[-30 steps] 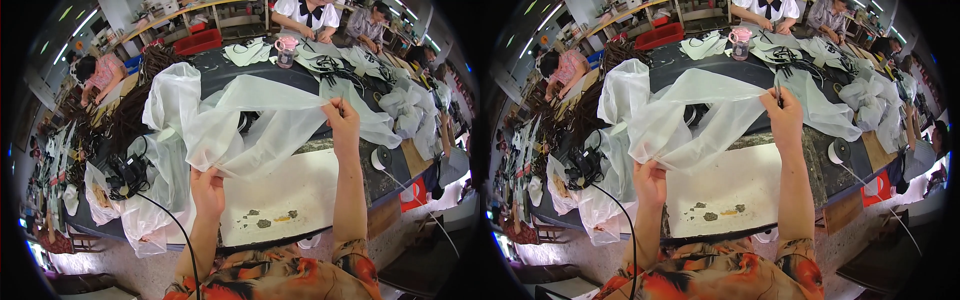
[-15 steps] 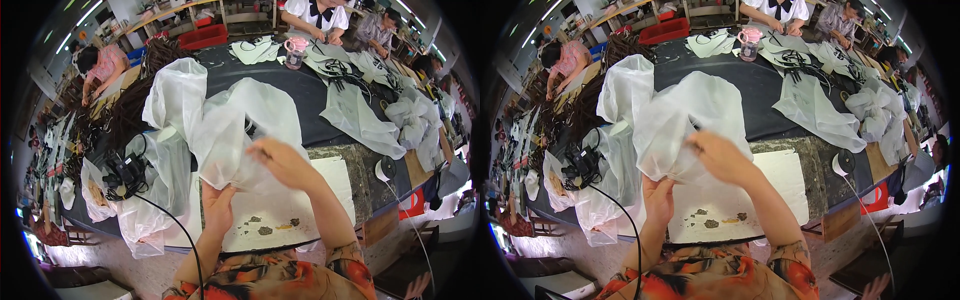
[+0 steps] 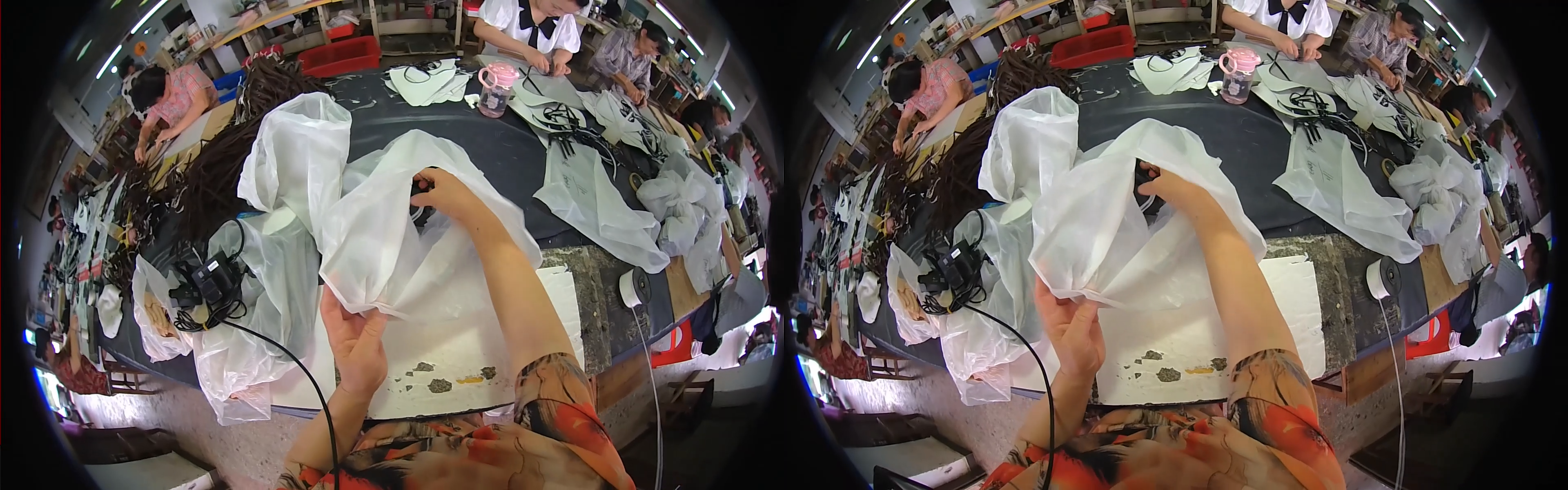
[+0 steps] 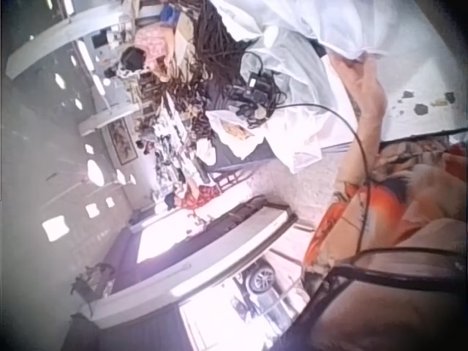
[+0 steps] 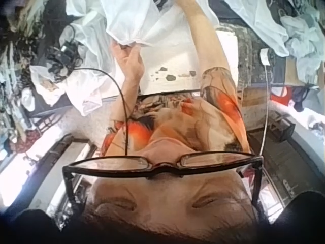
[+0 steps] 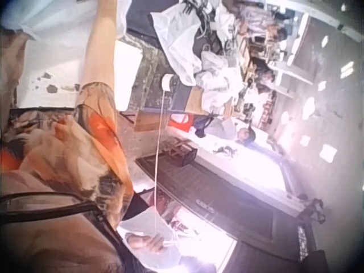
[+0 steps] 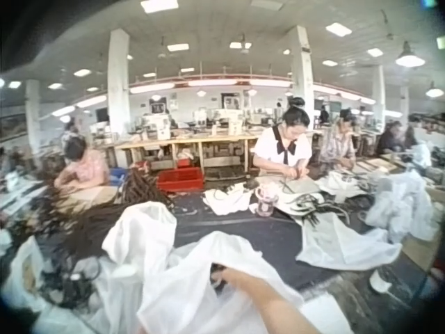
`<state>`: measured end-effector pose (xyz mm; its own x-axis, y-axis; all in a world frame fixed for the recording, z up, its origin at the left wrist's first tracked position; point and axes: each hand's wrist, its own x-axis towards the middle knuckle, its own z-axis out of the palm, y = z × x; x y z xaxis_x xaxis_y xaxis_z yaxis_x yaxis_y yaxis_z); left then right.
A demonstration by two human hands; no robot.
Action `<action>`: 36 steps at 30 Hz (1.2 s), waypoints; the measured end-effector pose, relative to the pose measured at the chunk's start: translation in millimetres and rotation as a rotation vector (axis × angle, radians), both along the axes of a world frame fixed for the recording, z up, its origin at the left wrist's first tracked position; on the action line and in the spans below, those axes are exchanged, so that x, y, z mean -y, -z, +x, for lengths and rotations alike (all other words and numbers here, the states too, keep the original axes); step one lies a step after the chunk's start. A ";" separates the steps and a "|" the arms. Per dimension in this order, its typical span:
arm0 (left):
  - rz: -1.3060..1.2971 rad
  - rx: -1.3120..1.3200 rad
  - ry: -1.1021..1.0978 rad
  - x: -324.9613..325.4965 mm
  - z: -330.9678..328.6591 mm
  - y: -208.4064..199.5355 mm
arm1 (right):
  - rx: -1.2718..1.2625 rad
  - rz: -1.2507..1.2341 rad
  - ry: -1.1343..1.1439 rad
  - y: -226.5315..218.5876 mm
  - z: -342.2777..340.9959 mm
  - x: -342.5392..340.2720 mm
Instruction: The person trims excess material and threads from shoe upper components using snips.
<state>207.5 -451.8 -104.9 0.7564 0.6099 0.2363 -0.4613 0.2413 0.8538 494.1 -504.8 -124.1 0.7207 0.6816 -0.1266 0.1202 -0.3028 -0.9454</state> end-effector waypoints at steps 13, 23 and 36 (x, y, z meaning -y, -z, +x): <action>-0.080 -0.099 0.017 1.9 -3.8 7.8 | 0.120 -0.075 0.008 13.2 10.2 3.2; -0.133 -0.086 0.081 6.2 -10.7 18.7 | 0.241 -0.122 -0.022 -9.2 11.3 7.2; -0.149 -0.095 0.121 7.0 -6.2 17.9 | 0.383 -0.200 -0.048 -37.3 22.8 22.3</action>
